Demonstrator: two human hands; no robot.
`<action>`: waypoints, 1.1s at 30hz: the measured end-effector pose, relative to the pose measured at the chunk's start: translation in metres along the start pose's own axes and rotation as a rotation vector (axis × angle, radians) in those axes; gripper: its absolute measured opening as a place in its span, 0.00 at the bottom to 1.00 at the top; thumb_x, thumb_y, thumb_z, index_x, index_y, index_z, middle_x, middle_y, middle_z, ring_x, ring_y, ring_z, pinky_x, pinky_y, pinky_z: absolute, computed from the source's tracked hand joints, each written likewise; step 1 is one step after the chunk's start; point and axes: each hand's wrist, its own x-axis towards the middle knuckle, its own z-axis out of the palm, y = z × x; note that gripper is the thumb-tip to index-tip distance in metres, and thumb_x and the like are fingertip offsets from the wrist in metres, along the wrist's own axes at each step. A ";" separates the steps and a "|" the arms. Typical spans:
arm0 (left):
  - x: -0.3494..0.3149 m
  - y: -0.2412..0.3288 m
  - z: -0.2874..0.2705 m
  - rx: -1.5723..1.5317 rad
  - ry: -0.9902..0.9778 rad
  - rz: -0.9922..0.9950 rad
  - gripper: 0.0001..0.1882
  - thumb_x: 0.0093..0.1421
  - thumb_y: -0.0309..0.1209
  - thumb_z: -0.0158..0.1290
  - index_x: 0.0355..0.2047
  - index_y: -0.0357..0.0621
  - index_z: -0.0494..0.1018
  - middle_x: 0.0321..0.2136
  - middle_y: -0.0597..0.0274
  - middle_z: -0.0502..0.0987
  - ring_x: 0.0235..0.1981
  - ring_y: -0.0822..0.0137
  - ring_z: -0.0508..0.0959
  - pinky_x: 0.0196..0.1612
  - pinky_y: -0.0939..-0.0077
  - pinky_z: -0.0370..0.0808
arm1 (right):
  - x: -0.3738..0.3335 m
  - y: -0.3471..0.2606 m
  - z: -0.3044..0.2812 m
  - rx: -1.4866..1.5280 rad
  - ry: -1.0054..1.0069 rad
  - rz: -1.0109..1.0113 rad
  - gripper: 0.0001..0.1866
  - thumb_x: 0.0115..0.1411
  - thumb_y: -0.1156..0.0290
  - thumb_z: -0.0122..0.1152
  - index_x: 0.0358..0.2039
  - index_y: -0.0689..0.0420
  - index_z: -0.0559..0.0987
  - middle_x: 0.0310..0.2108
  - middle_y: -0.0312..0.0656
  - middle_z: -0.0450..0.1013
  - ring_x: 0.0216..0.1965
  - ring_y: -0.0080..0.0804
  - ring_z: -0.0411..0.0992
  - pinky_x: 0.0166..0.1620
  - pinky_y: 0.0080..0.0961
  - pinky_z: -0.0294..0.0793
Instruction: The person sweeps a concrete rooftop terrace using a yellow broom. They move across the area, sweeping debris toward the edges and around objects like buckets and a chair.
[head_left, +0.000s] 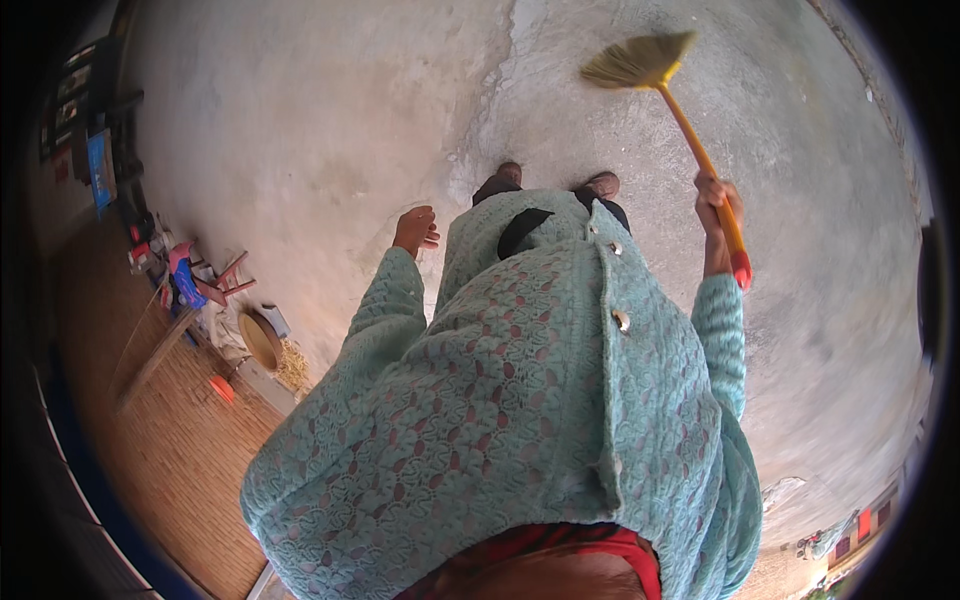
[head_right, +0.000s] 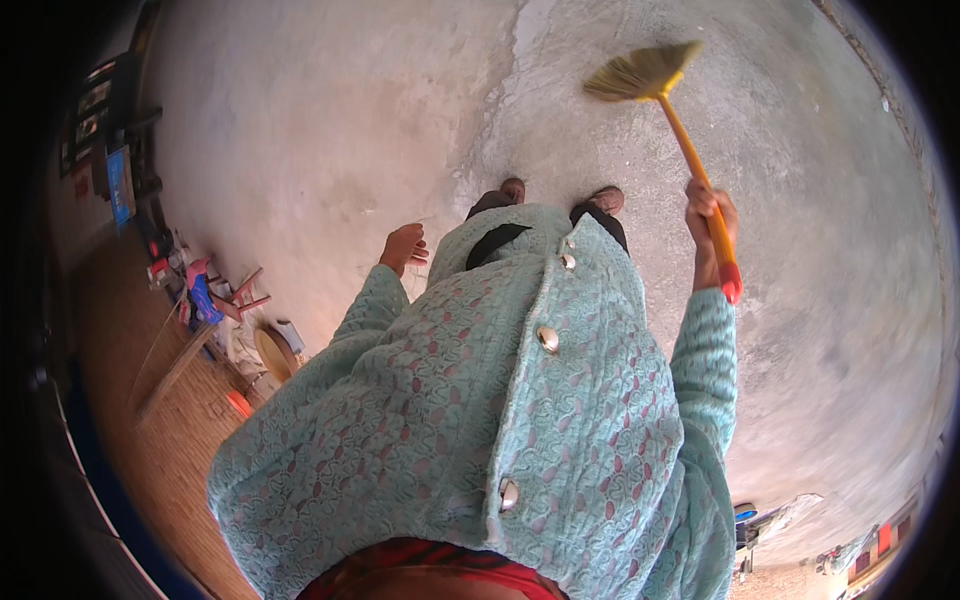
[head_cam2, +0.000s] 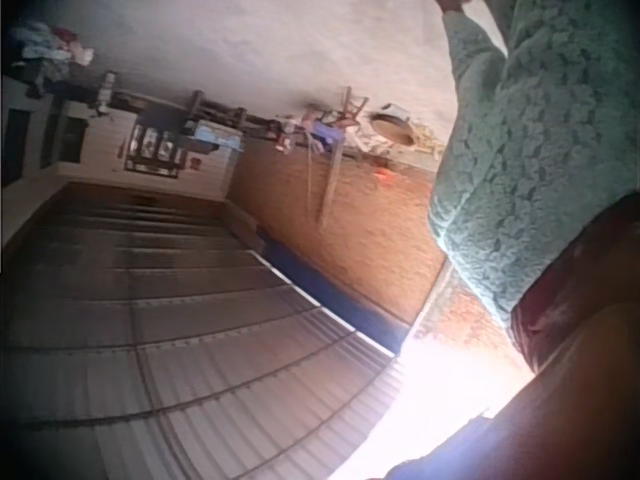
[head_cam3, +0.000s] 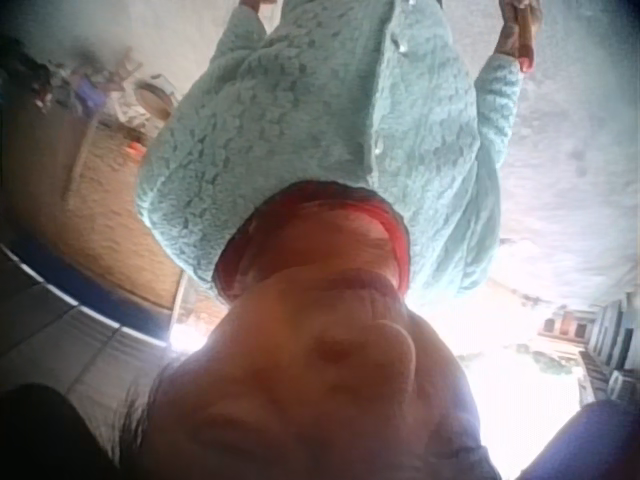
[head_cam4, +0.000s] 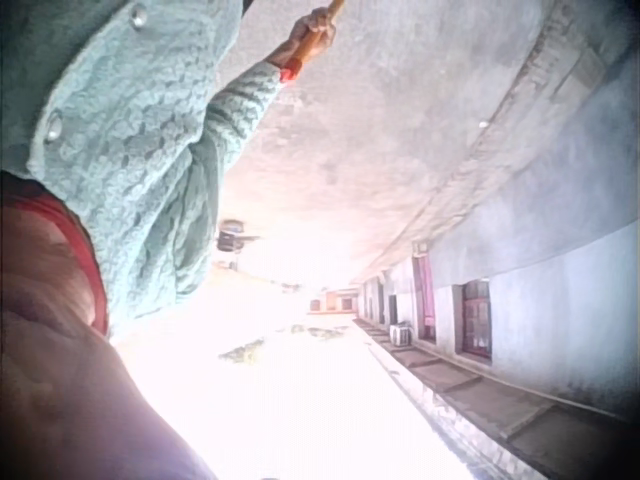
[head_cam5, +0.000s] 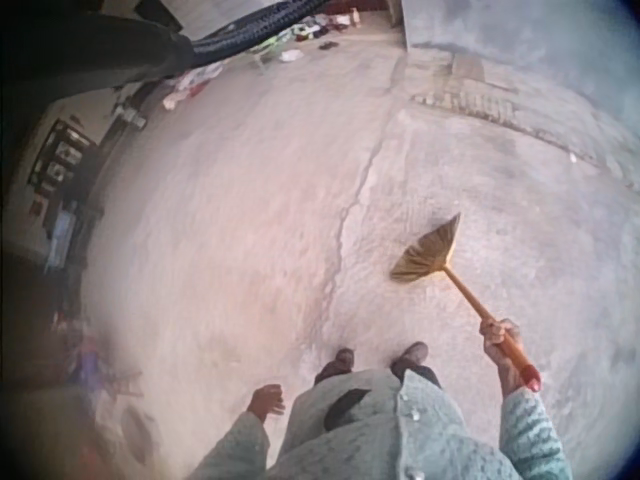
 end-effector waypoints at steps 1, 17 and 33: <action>0.001 -0.002 0.002 -0.004 0.004 -0.011 0.18 0.49 0.33 0.45 0.41 0.42 0.65 0.21 0.59 0.69 0.17 0.66 0.72 0.18 0.70 0.72 | -0.017 -0.005 -0.006 0.014 0.000 -0.033 0.09 0.45 0.82 0.41 0.30 0.71 0.58 0.18 0.39 0.57 0.14 0.20 0.56 0.17 0.11 0.59; 0.062 0.013 0.060 0.338 -0.064 0.244 0.18 0.49 0.36 0.45 0.40 0.43 0.66 0.24 0.59 0.71 0.26 0.66 0.72 0.27 0.71 0.70 | -0.105 -0.019 0.008 -0.308 0.247 -0.408 0.07 0.41 0.82 0.42 0.25 0.66 0.60 0.14 0.34 0.56 0.11 0.19 0.55 0.15 0.10 0.61; 0.155 0.134 0.142 0.402 -0.178 0.424 0.14 0.46 0.38 0.48 0.25 0.37 0.70 0.25 0.49 0.72 0.27 0.56 0.71 0.31 0.69 0.66 | 0.144 -0.048 0.112 -0.010 -0.008 -0.043 0.09 0.43 0.83 0.40 0.28 0.70 0.59 0.18 0.40 0.57 0.14 0.19 0.58 0.14 0.12 0.61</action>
